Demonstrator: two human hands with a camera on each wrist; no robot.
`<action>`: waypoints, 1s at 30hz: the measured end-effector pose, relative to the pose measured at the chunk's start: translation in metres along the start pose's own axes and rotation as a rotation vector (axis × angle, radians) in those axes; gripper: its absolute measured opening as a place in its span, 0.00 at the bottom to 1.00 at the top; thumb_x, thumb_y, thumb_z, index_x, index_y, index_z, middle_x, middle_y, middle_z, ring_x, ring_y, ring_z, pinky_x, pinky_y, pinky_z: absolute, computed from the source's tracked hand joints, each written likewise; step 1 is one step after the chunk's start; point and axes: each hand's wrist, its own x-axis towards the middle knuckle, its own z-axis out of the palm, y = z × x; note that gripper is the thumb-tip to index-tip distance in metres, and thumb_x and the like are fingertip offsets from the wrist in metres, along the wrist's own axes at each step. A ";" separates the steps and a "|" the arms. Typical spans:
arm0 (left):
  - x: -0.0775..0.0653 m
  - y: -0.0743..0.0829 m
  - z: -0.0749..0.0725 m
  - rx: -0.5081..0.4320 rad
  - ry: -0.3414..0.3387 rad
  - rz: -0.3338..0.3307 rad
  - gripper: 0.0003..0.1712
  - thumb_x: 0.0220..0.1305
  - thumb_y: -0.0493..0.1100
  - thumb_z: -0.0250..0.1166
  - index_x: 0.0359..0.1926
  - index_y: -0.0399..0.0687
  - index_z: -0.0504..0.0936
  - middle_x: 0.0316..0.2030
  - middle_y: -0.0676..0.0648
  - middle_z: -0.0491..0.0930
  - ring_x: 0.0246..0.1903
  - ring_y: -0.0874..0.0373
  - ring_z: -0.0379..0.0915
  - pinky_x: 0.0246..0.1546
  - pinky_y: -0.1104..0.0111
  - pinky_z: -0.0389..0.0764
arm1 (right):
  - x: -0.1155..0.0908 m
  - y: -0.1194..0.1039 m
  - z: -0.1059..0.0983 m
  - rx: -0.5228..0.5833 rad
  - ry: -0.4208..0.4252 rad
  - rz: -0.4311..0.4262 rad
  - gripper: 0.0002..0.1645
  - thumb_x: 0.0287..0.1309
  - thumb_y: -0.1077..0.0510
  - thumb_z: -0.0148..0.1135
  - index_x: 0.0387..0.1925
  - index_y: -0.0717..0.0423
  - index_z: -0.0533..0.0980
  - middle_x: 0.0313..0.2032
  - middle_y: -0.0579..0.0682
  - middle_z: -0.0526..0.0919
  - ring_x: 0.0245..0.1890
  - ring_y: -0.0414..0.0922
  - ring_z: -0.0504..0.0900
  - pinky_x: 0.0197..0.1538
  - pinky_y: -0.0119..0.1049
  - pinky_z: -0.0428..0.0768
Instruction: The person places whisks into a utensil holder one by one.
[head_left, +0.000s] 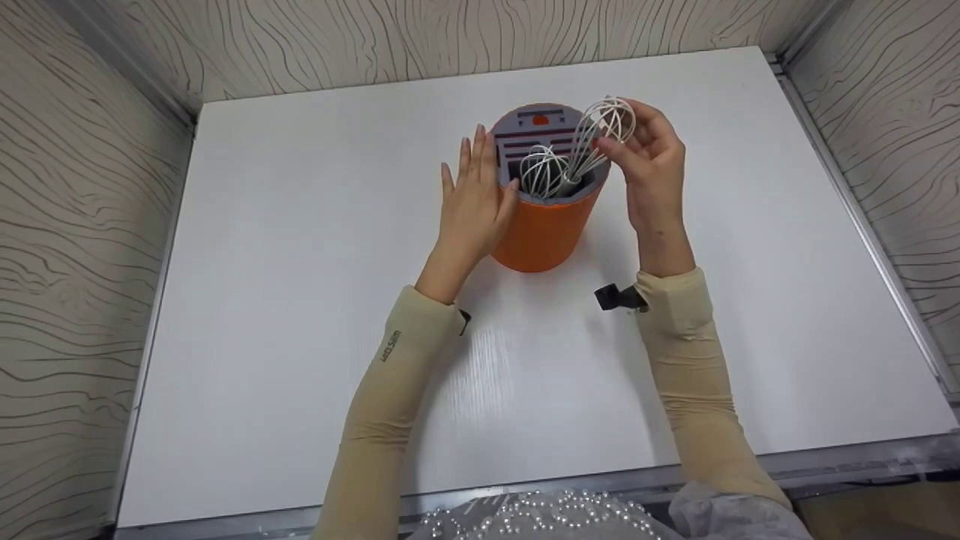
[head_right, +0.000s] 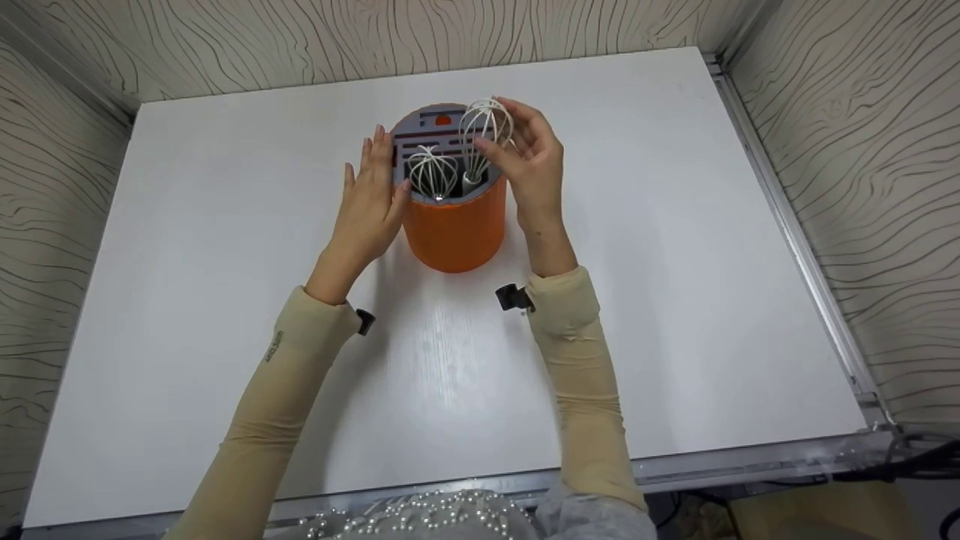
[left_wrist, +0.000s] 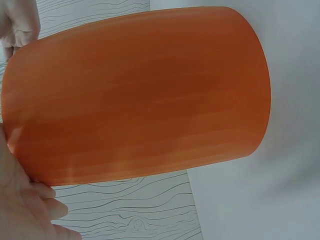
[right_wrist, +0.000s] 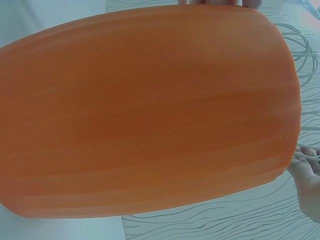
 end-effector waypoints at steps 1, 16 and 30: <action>0.000 0.000 0.000 0.000 0.000 -0.001 0.37 0.70 0.52 0.40 0.73 0.37 0.44 0.73 0.42 0.40 0.72 0.47 0.35 0.65 0.42 0.42 | 0.000 0.000 0.000 -0.004 -0.006 -0.004 0.25 0.46 0.73 0.66 0.50 0.68 0.74 0.50 0.67 0.75 0.48 0.53 0.77 0.44 0.34 0.78; 0.001 0.001 0.001 -0.024 0.000 0.003 0.38 0.70 0.52 0.41 0.73 0.38 0.44 0.74 0.43 0.40 0.72 0.47 0.34 0.65 0.43 0.39 | -0.008 0.005 -0.011 -0.028 -0.008 0.009 0.17 0.48 0.72 0.66 0.44 0.65 0.79 0.48 0.62 0.79 0.52 0.56 0.77 0.55 0.41 0.74; -0.001 -0.006 -0.011 -0.211 -0.060 -0.027 0.39 0.71 0.54 0.41 0.74 0.43 0.38 0.74 0.46 0.36 0.72 0.48 0.31 0.67 0.50 0.36 | -0.015 0.012 -0.025 -0.046 0.091 0.041 0.12 0.54 0.69 0.63 0.43 0.67 0.79 0.47 0.61 0.80 0.51 0.53 0.78 0.54 0.41 0.74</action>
